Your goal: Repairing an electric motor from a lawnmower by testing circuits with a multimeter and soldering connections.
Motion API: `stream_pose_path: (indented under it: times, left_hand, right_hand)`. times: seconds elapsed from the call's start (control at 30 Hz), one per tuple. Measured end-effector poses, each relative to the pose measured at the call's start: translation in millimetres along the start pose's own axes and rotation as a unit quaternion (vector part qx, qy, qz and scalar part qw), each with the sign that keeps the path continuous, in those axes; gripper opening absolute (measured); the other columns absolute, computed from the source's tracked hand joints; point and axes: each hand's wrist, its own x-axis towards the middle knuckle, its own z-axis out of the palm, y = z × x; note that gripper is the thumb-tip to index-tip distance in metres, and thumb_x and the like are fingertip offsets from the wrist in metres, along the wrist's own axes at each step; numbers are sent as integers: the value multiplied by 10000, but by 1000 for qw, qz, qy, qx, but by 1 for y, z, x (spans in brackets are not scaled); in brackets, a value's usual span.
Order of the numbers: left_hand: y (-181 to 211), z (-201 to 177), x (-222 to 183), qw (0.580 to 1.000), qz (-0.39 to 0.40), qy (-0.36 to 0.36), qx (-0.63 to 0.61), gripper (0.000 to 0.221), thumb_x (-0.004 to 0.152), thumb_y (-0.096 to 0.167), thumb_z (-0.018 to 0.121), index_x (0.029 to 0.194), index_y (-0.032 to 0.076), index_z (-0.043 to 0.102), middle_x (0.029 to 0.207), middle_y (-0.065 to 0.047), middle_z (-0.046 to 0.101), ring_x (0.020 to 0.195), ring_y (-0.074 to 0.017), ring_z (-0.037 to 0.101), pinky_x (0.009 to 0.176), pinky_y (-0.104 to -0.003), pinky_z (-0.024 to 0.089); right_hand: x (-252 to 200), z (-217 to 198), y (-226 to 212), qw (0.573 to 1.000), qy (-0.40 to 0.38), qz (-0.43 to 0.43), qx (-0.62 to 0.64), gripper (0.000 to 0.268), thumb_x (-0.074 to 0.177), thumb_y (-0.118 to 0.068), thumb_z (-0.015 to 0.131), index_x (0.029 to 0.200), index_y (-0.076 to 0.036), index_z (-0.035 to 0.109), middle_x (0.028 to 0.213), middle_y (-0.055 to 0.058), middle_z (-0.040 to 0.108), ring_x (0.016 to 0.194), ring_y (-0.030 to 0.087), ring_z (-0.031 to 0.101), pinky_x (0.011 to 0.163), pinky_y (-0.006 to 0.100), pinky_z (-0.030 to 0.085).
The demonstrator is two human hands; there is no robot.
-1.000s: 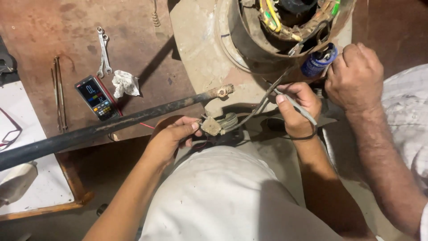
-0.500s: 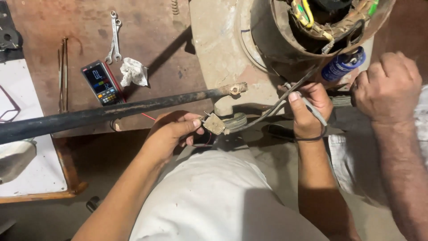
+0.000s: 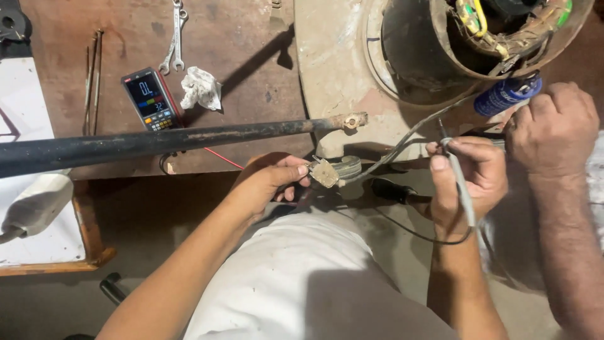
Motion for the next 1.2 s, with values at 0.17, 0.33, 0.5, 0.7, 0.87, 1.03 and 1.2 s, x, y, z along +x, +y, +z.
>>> stream_pose_path:
  times: [0.17, 0.33, 0.5, 0.7, 0.87, 1.03, 1.2]
  left_hand:
    - [-11, 5, 15, 996, -32, -72, -29, 115, 1068, 196, 795, 1139, 107, 782, 968, -46, 832, 594, -56, 567, 488, -210, 314]
    - [26, 15, -12, 1000, 2, -14, 2, 233, 978, 142, 807, 1160, 24, 889, 910, -96, 877, 592, -99, 624, 526, -224, 392]
    - [0, 16, 1, 994, 96, -16, -50, 416, 870, 184, 911, 1174, -96, 859, 843, -245, 854, 495, -182, 667, 435, -252, 437]
    - [-11, 19, 14, 995, 85, -38, -41, 388, 915, 187, 882, 1214, -61, 867, 897, -220, 873, 539, -155, 669, 472, -219, 410]
    - [-5, 21, 13, 994, 94, -35, -36, 392, 916, 190, 889, 1213, -64, 867, 889, -227, 879, 538, -160, 680, 466, -226, 413]
    - [-21, 25, 28, 995, 89, -37, -33, 368, 925, 182, 878, 1203, -59, 869, 895, -214, 884, 556, -154, 682, 487, -223, 403]
    - [-4, 22, 13, 995, 92, -36, -20, 367, 927, 200, 883, 1203, -43, 877, 893, -206, 884, 553, -157, 687, 485, -227, 421]
  right_hand:
    - [7, -8, -19, 985, 23, -66, -156, 207, 1218, -83, 802, 1238, 109, 728, 1182, 289, 772, 1139, 384, 767, 1069, 462, 621]
    - [14, 30, -36, 998, -5, -53, -19, 218, 1221, -15, 643, 1294, 170, 553, 1430, 514, 592, 1302, 585, 728, 902, 499, 742]
    - [31, 70, -2, 995, -52, -46, -73, 183, 1157, 51, 797, 1281, 184, 787, 1047, 329, 820, 980, 443, 876, 844, 535, 698]
    - [38, 73, 13, 989, -49, -32, -135, 177, 1159, -37, 788, 1262, 104, 818, 1082, 290, 854, 1022, 424, 877, 880, 529, 684]
    - [43, 70, 19, 988, -60, -37, -136, 168, 1162, -36, 777, 1248, 93, 843, 988, 239, 860, 960, 399, 877, 880, 502, 672]
    - [43, 70, 18, 988, -55, -34, -142, 167, 1154, -29, 782, 1237, 94, 858, 971, 228, 863, 938, 389, 870, 876, 490, 667]
    - [44, 67, 17, 986, -64, -34, -152, 184, 1173, -59, 785, 1256, 87, 858, 984, 236, 860, 948, 390, 857, 866, 503, 654]
